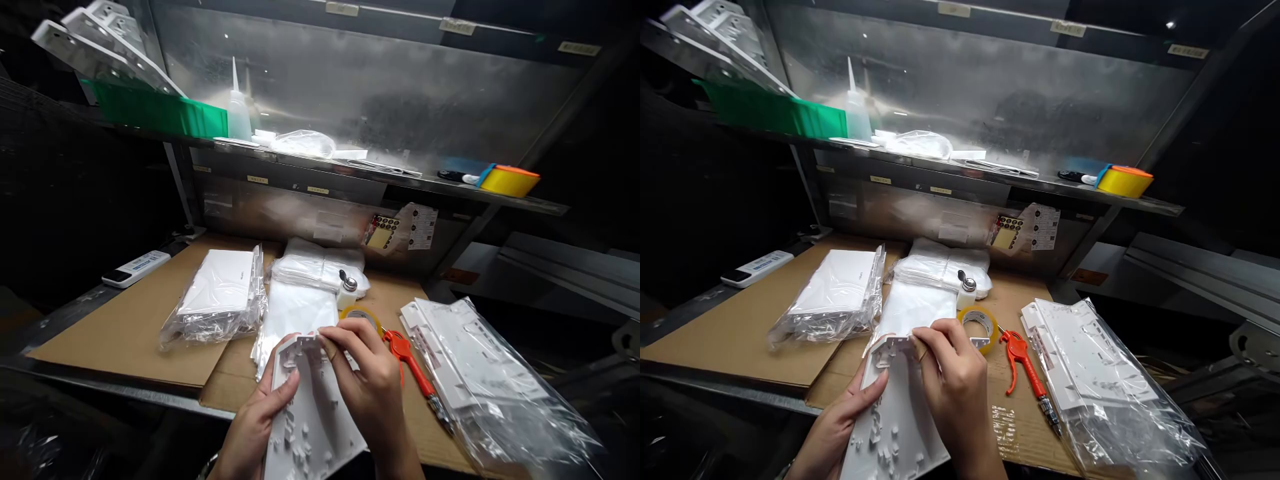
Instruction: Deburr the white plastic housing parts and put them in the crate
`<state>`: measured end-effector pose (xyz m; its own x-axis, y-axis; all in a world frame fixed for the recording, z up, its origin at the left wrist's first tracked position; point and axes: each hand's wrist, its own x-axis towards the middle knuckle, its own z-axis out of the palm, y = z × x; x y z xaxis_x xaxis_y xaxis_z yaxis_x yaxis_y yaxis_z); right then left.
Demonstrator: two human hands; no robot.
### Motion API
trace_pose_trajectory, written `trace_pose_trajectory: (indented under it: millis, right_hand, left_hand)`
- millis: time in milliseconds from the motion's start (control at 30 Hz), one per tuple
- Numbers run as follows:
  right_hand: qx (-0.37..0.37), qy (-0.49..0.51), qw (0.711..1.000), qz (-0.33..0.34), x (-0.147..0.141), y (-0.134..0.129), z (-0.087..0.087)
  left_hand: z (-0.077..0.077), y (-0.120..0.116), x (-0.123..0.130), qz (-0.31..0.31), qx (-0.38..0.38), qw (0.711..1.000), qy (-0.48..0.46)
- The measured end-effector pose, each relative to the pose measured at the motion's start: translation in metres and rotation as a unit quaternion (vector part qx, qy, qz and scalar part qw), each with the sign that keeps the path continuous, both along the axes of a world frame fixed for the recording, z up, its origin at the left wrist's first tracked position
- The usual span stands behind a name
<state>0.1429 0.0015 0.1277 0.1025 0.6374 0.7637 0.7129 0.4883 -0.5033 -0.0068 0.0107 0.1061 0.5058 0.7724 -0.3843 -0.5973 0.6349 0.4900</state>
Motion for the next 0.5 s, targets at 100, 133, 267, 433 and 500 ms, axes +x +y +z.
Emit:
trace_pose_trajectory:
  millis: [100, 133, 267, 433, 500]
  right_hand:
    - [0.03, 0.006, 0.999, -0.007, -0.004, -0.003, 0.006]
    - [0.033, 0.004, 0.999, -0.001, -0.007, -0.004, 0.008]
    - [-0.025, -0.022, 0.999, 0.02, 0.0, 0.003, 0.005]
    - [-0.124, 0.004, 0.985, -0.119, 0.072, 0.03, -0.041]
    - [-0.182, 0.001, 0.965, -0.191, 0.099, 0.045, -0.067]
  left_hand:
    - [0.006, 0.002, 0.002, -0.008, -0.004, 1.0, -0.006]
    - [0.007, 0.002, 0.003, -0.012, -0.006, 1.0, -0.007]
    - [0.0, 0.004, -0.001, -0.009, -0.012, 1.0, -0.006]
    - [-0.016, 0.013, -0.026, 0.035, -0.045, 0.998, 0.012]
    - [-0.022, 0.017, -0.038, 0.048, -0.063, 0.996, 0.029]
